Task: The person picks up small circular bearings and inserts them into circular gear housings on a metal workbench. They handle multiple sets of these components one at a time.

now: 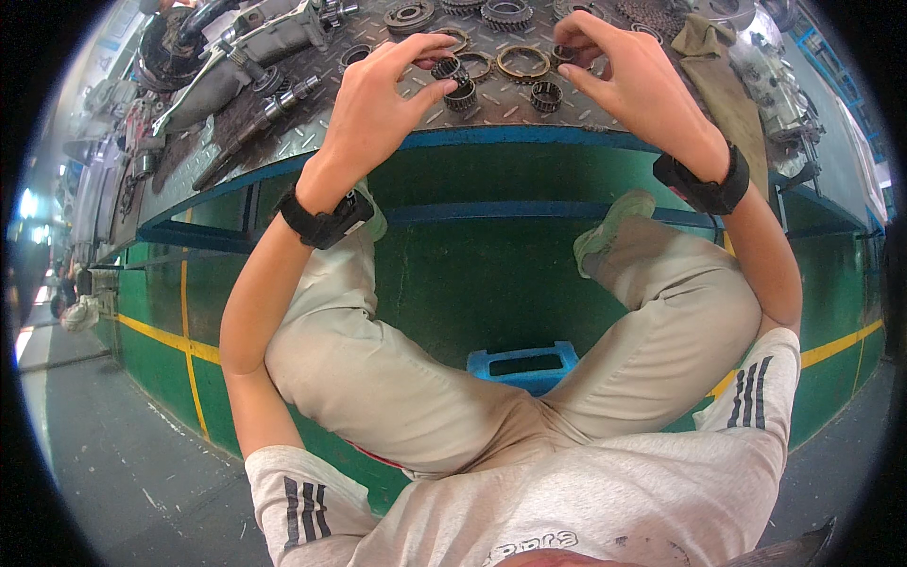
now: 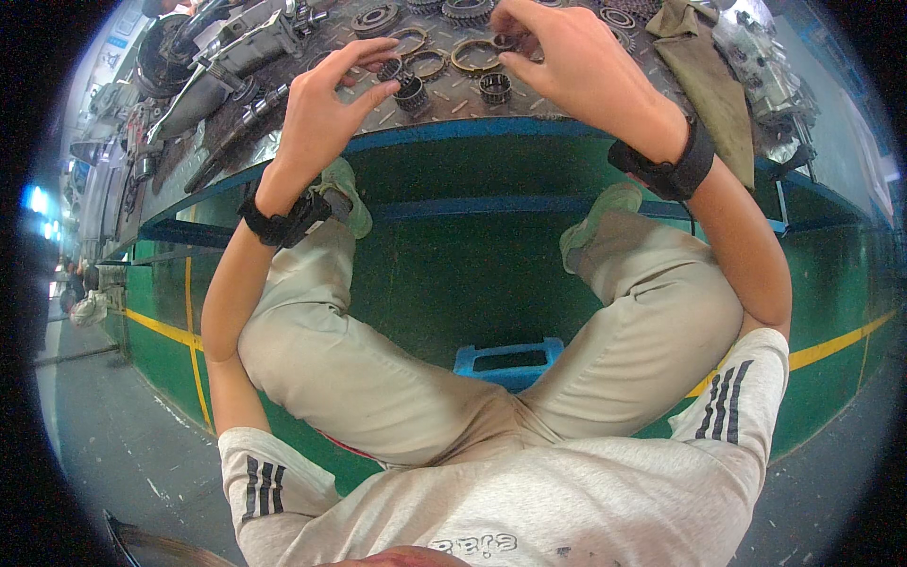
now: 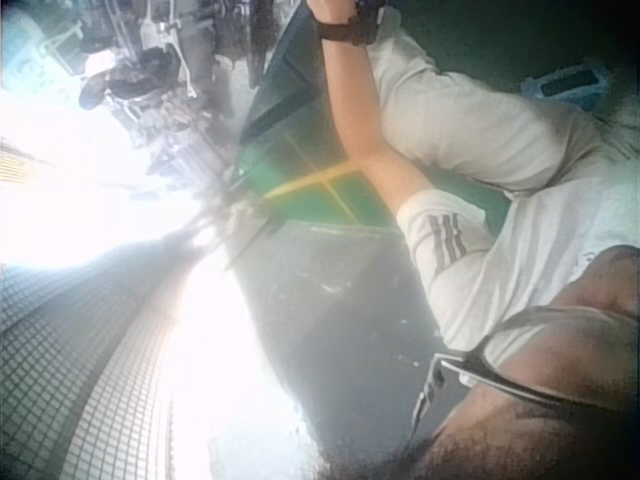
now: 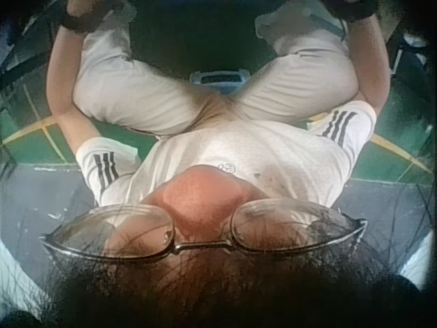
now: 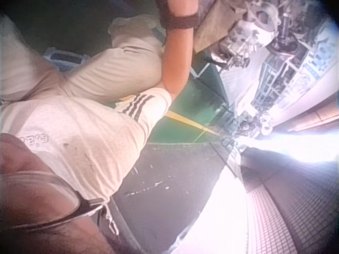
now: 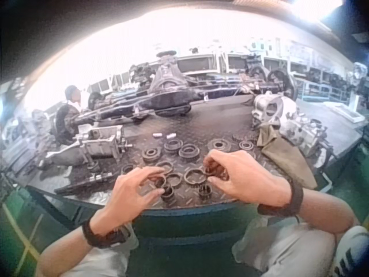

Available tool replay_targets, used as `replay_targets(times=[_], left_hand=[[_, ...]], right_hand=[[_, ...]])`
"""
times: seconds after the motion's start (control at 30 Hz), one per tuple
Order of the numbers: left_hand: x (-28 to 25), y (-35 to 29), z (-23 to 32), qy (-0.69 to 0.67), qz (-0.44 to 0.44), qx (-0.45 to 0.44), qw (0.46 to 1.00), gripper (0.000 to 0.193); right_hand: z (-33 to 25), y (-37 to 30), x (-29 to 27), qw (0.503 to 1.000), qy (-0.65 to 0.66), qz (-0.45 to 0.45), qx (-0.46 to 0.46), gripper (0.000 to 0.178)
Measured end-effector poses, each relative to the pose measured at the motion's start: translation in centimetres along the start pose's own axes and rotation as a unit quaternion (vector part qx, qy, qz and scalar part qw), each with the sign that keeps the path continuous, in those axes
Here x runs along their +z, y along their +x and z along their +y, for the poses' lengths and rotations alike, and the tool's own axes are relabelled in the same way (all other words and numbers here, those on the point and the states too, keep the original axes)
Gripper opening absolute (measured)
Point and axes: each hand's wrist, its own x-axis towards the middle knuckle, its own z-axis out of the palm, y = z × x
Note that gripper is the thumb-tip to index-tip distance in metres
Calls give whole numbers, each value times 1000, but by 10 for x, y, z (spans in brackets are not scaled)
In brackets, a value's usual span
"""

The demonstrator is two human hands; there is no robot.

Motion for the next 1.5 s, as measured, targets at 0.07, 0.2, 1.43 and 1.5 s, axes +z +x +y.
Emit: replay_targets(times=[0.07, 0.2, 1.43, 1.5], left_hand=[[0, 1, 0, -10, -4, -6, 1000, 51], [0, 3, 1, -7, 0, 5, 1000, 49], [-27, 5, 10, -8, -41, -34, 999, 54], [-24, 9, 10, -17, -20, -42, 999, 53]], right_hand=[[0, 0, 0, 1000, -12, -9, -12, 28], [9, -1, 6, 997, -37, -16, -66, 26], [-15, 10, -9, 998, 59, -1, -27, 33], [-4, 9, 5, 997, 26, 14, -74, 36]])
